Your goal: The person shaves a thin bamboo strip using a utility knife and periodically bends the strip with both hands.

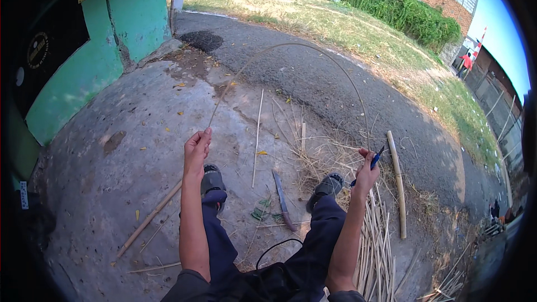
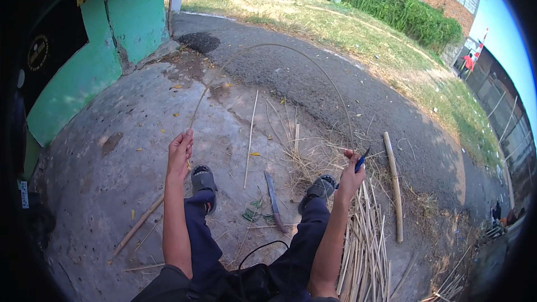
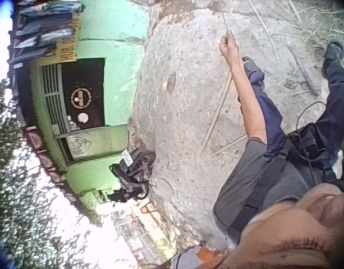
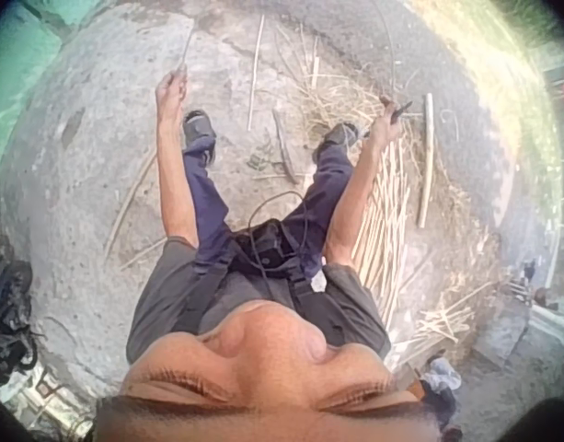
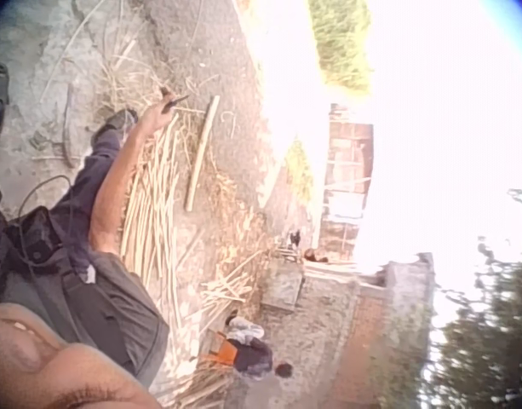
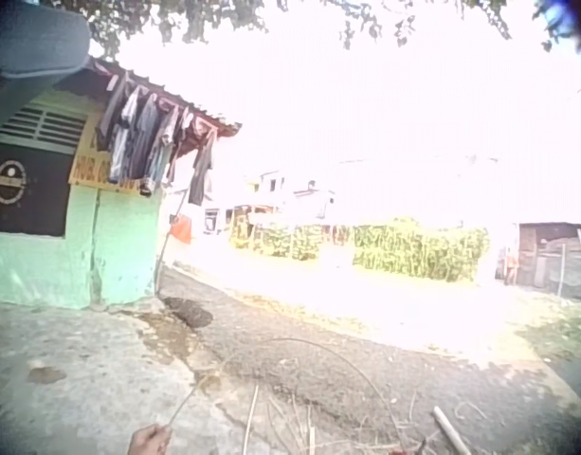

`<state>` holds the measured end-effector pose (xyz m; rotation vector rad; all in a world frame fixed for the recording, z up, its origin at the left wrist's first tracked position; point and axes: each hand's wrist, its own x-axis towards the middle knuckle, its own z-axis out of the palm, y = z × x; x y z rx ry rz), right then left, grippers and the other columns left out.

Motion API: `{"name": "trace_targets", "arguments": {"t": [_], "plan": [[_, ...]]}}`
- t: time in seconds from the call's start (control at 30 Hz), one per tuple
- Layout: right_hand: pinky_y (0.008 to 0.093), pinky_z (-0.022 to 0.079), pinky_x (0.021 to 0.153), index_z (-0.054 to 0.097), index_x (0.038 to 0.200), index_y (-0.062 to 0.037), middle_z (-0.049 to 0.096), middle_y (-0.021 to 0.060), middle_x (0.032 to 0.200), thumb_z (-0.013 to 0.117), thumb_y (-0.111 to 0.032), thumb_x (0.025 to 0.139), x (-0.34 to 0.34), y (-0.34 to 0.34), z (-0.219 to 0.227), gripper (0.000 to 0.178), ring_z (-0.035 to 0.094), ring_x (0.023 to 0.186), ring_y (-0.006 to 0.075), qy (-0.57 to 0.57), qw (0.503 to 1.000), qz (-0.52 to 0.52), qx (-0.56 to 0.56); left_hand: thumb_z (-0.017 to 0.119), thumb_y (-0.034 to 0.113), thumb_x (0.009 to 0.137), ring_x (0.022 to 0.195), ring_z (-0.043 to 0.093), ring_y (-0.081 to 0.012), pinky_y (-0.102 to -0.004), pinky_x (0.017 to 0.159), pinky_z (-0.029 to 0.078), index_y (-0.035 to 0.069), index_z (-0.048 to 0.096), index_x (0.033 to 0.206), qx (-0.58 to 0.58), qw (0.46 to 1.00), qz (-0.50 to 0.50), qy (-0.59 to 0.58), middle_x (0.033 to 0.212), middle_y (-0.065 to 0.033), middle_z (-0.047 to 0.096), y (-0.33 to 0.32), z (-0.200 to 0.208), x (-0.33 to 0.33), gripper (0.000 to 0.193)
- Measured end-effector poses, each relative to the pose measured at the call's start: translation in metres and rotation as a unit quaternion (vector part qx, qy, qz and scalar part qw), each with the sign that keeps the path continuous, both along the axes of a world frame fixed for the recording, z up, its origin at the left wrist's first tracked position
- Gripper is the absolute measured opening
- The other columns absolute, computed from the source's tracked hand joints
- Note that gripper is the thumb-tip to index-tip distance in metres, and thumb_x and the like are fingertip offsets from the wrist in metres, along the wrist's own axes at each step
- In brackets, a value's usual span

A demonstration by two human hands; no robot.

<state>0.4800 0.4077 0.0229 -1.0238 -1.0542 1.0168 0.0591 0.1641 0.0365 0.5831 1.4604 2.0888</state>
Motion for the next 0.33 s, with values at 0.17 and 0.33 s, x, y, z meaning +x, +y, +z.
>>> {"name": "trace_targets", "arguments": {"t": [0.17, 0.33], "plan": [[0.0325, 0.049, 0.099, 0.078, 0.111, 0.0029, 0.078, 0.0106, 0.107, 0.064, -0.038, 0.108, -0.012, -0.015, 0.012, 0.043, 0.069, 0.101, 0.0173, -0.094, 0.993, -0.041, 0.053, 0.074, 0.037, 0.102, 0.051, 0.035, 0.0019, -0.0184, 0.047, 0.025, 0.013, 0.064, 0.084, -0.016, 1.0, -0.005, 0.004, 0.07, 0.0079, 0.05, -0.003, 0.005, 0.003, 0.032], [0.0339, 0.048, 0.102, 0.077, 0.117, 0.0019, 0.078, 0.0112, 0.106, 0.066, -0.037, 0.107, -0.007, -0.009, 0.01, 0.042, 0.07, 0.103, 0.017, -0.036, 0.998, -0.038, 0.027, 0.075, 0.043, 0.1, 0.05, 0.036, 0.0012, -0.0179, 0.046, 0.026, 0.011, 0.066, 0.087, -0.041, 0.999, 0.009, 0.004, 0.069, 0.0076, 0.051, -0.005, 0.004, 0.001, 0.036]]}}
